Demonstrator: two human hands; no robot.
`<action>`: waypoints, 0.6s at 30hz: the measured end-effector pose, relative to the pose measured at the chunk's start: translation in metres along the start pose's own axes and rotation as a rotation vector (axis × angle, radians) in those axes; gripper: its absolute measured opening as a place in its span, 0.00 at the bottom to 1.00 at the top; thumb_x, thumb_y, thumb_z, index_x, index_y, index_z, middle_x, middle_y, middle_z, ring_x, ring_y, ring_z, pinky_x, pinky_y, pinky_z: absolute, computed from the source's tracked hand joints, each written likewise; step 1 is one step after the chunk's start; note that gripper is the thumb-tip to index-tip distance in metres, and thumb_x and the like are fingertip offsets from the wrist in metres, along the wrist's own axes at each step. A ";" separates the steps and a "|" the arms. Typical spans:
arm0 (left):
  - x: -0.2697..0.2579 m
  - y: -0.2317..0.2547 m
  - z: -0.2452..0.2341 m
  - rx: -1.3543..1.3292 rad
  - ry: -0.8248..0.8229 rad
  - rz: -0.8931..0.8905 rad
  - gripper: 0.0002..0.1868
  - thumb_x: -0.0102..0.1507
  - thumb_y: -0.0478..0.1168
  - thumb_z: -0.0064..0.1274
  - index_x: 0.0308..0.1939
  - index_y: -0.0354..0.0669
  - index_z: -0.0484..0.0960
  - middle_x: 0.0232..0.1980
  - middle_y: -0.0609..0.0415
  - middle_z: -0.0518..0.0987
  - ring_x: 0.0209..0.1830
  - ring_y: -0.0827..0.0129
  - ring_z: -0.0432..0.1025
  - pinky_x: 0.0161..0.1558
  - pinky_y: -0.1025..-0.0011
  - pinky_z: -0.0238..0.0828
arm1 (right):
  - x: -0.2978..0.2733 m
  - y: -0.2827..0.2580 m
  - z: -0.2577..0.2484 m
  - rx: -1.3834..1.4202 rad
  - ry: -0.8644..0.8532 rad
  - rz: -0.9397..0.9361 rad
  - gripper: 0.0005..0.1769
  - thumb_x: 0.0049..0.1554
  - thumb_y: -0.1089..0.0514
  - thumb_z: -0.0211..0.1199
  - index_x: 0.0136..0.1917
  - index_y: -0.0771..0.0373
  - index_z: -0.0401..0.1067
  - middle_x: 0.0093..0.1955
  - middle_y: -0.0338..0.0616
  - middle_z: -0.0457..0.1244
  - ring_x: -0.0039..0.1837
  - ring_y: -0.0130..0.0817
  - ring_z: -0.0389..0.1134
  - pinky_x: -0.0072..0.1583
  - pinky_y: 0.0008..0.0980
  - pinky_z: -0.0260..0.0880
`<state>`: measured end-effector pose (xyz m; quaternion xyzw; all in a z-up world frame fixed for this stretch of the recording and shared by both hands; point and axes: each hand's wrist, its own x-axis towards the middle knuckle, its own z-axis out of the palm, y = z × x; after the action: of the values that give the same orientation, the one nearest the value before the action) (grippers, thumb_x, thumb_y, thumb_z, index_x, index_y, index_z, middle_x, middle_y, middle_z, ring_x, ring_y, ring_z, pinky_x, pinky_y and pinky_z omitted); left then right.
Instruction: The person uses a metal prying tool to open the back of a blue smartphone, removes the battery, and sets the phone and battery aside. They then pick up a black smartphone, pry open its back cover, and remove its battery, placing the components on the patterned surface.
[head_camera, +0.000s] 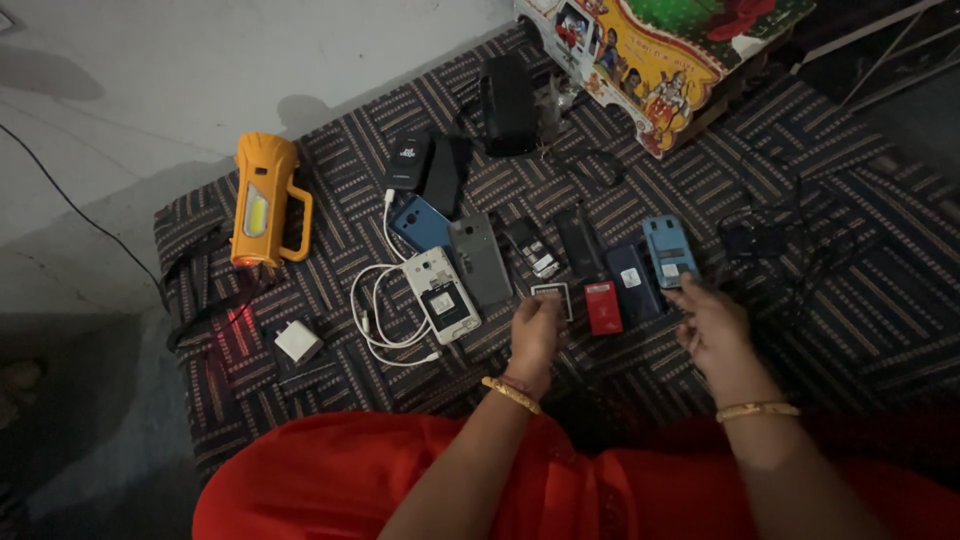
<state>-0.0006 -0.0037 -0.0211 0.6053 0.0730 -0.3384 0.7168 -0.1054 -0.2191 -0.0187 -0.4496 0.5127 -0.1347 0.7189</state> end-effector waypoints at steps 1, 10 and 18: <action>-0.001 -0.001 -0.001 -0.010 -0.004 0.004 0.13 0.69 0.46 0.46 0.49 0.42 0.76 0.33 0.60 0.73 0.29 0.75 0.67 0.31 0.73 0.67 | -0.002 0.001 0.002 -0.007 0.012 -0.010 0.17 0.63 0.50 0.62 0.61 0.58 0.74 0.57 0.39 0.70 0.35 0.18 0.55 0.34 0.16 0.59; 0.024 -0.027 -0.005 0.008 0.001 0.077 0.14 0.69 0.48 0.49 0.49 0.43 0.77 0.33 0.60 0.74 0.29 0.78 0.67 0.30 0.76 0.67 | 0.039 0.008 -0.017 0.062 0.104 -0.061 0.11 0.62 0.55 0.63 0.57 0.58 0.74 0.51 0.37 0.68 0.42 0.25 0.60 0.35 0.21 0.61; 0.040 -0.044 -0.002 -0.076 -0.015 0.163 0.14 0.67 0.46 0.49 0.50 0.40 0.78 0.33 0.59 0.75 0.25 0.76 0.65 0.25 0.75 0.61 | 0.029 0.003 -0.003 0.043 0.143 -0.274 0.09 0.59 0.61 0.64 0.53 0.51 0.72 0.46 0.37 0.65 0.37 0.29 0.61 0.31 0.25 0.57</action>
<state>0.0049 -0.0189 -0.0784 0.5789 0.0307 -0.2805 0.7650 -0.0961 -0.2385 -0.0389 -0.4892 0.4933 -0.2743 0.6649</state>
